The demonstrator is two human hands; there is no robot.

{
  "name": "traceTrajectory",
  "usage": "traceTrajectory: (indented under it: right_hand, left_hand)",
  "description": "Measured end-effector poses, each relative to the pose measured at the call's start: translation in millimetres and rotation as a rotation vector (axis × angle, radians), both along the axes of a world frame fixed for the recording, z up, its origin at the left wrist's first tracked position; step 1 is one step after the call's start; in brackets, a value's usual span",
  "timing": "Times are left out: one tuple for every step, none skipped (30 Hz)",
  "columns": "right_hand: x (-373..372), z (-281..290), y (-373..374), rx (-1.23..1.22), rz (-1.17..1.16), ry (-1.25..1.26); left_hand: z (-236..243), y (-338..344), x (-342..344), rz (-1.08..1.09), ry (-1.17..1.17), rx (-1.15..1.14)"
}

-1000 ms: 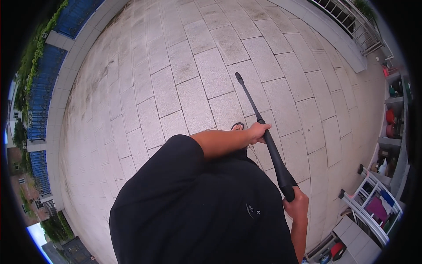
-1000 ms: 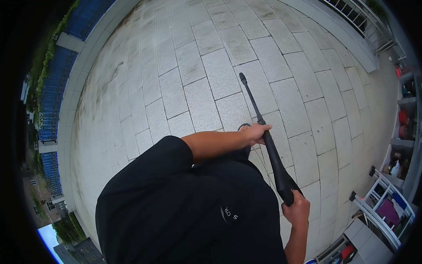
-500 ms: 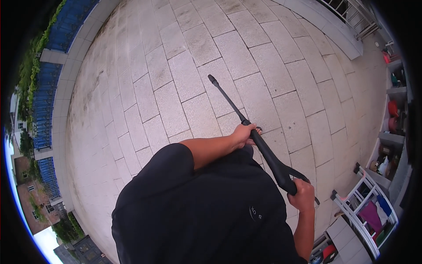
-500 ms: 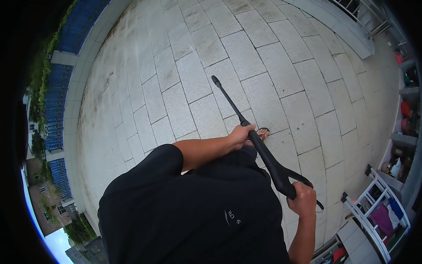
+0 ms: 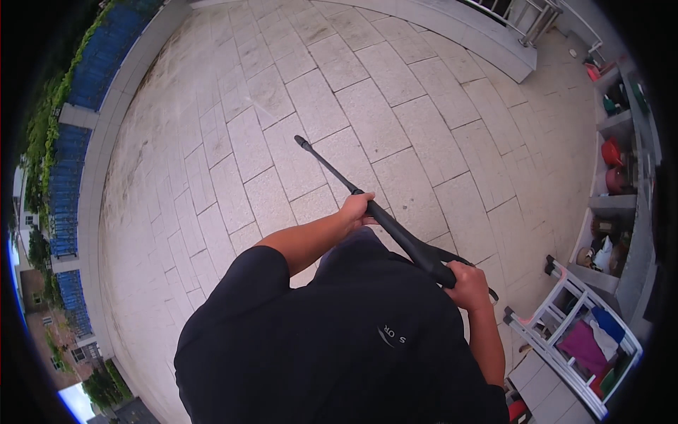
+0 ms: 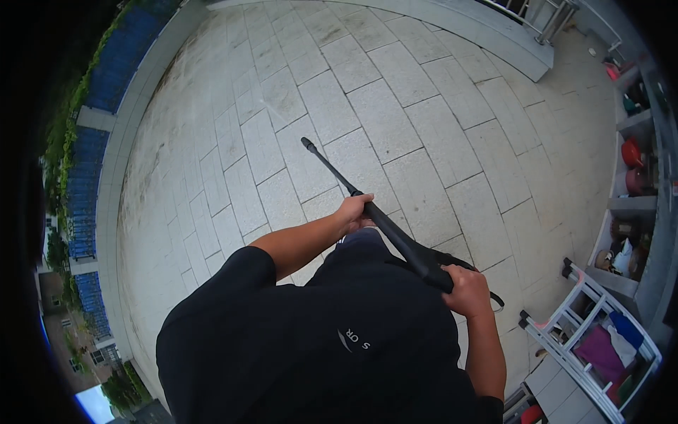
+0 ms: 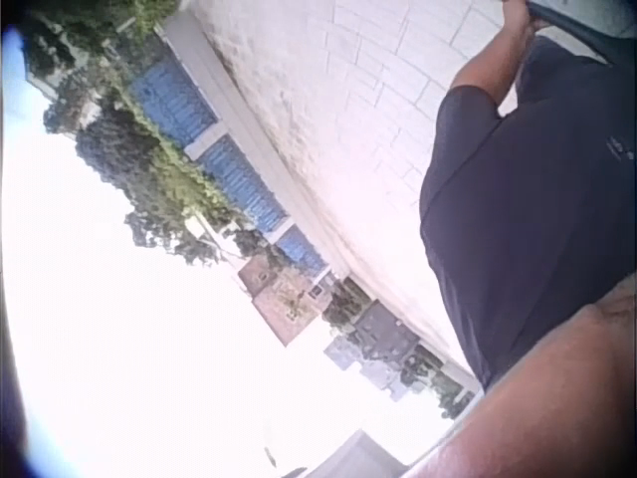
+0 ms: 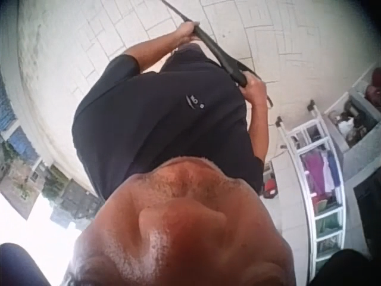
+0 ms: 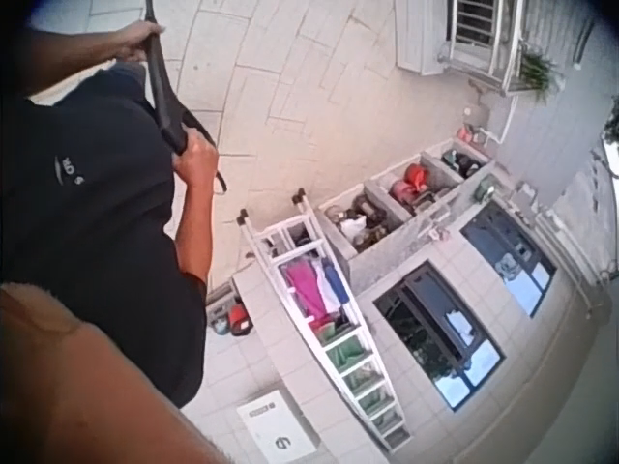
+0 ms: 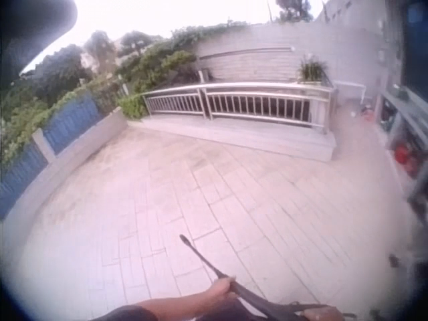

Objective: The person connects a yellow hose to a pressure washer machine, attaches the water intake to a tap, and assembles the pressure washer gun.

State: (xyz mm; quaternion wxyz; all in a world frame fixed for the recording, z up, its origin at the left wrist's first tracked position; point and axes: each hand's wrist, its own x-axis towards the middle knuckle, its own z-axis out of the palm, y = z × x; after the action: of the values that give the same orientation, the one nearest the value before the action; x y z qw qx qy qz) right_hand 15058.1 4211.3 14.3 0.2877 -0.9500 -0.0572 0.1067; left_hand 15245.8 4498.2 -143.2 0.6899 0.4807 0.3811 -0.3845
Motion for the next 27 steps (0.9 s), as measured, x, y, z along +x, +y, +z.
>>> traceTrajectory:
  right_hand:
    - [-7.7,1.5,-23.4,-0.067,0.016,0.021]
    - [-21.2,2.9,-46.0,-0.092,-0.026,0.057]
    - [-34.9,6.4,-66.6,-0.089,-0.101,0.050]
    - [-49.3,11.8,-87.2,-0.088,-0.174,0.042]
    - [-65.0,16.1,-111.1,-0.099,-0.190,0.043]
    - [-80.7,21.8,-137.2,-0.099,-0.245,0.056]
    - [-93.5,24.9,-160.4,-0.087,-0.287,0.072]
    - [-102.1,31.9,-184.5,-0.070,-0.339,0.063]
    - [-113.0,39.9,-208.9,-0.102,-0.372,0.060]
    - [-120.1,44.6,-233.5,-0.128,-0.393,0.055]
    - [-124.5,47.8,-256.4,-0.156,-0.386,0.031]
    - [-127.4,49.1,-278.5,-0.185,-0.383,0.005]
    - [-126.2,50.3,-298.8,-0.195,-0.393,-0.003]
    - [-122.9,50.6,-320.0,-0.194,-0.395,-0.003]
    - [-117.2,50.5,-341.5,-0.210,-0.402,-0.005]
    - [-109.5,47.8,-364.5,-0.226,-0.407,-0.008]
    - [-106.3,37.2,-391.1,-0.243,-0.411,-0.017]
    - [-94.5,37.6,-412.5,-0.248,-0.412,-0.006]
    - [-77.5,38.8,-434.2,-0.251,-0.389,0.003]
    - [-60.5,41.5,-456.3,-0.256,-0.361,0.015]
    - [-45.9,40.1,-478.4,-0.254,-0.358,0.039]
    - [-31.8,41.1,-499.8,-0.213,-0.342,0.038]
    - [-18.9,42.7,-520.9,-0.210,-0.317,0.036]
    - [-6.5,43.7,-543.2,-0.207,-0.292,0.035]
    - [4.7,44.8,-567.6,-0.195,-0.290,0.030]
    - [16.7,47.8,-590.5,-0.188,-0.278,0.041]
    - [29.4,52.0,-614.3,-0.178,-0.268,0.067]
  left_hand:
    - [-2.2,-26.4,-5.6,-0.011,-0.012,0.017]
    - [-5.6,-60.0,-11.0,-0.019,-0.054,0.030]
    - [-12.7,-93.4,-14.3,-0.084,-0.062,0.030]
    - [-20.0,-129.8,-17.1,-0.149,-0.070,0.029]
    - [-15.6,-167.1,-20.6,-0.230,-0.073,0.006]
    - [-10.9,-206.2,-23.4,-0.310,-0.076,-0.018]
    - [-7.0,-238.4,-31.2,-0.343,-0.079,-0.046]
    - [-2.6,-270.0,-37.6,-0.418,-0.085,-0.057]
    - [3.6,-304.7,-41.9,-0.465,-0.063,-0.092]
    - [6.9,-335.6,-47.0,-0.476,-0.065,-0.125]
    - [-3.6,-363.8,-50.5,-0.453,-0.068,-0.168]
    - [-8.9,-391.4,-51.7,-0.435,-0.073,-0.213]
    - [-14.1,-417.1,-52.5,-0.426,-0.106,-0.218]
    - [-12.1,-444.6,-50.7,-0.423,-0.141,-0.226]
    - [-10.7,-467.0,-46.7,-0.424,-0.138,-0.234]
    - [-10.1,-486.5,-37.0,-0.420,-0.139,-0.232]
    - [-11.1,-508.5,-29.5,-0.412,-0.113,-0.246]
    - [-8.6,-527.5,-23.5,-0.393,-0.081,-0.259]
    - [-6.7,-542.3,-13.1,-0.394,-0.076,-0.263]
    - [-5.2,-560.1,-5.1,-0.336,-0.102,-0.268]
    - [-12.4,-577.0,5.6,-0.355,-0.059,-0.258]
    - [-19.6,-593.9,16.1,-0.374,-0.015,-0.249]
    - [-16.2,-609.6,23.4,-0.371,-0.040,-0.247]
    - [-10.6,-630.3,33.3,-0.370,-0.021,-0.185]
    - [-15.1,-653.1,43.9,-0.373,-0.018,-0.207]
    - [-16.4,-669.6,55.0,-0.374,-0.015,-0.218]
    - [-16.6,-689.2,63.7,-0.362,-0.004,-0.211]
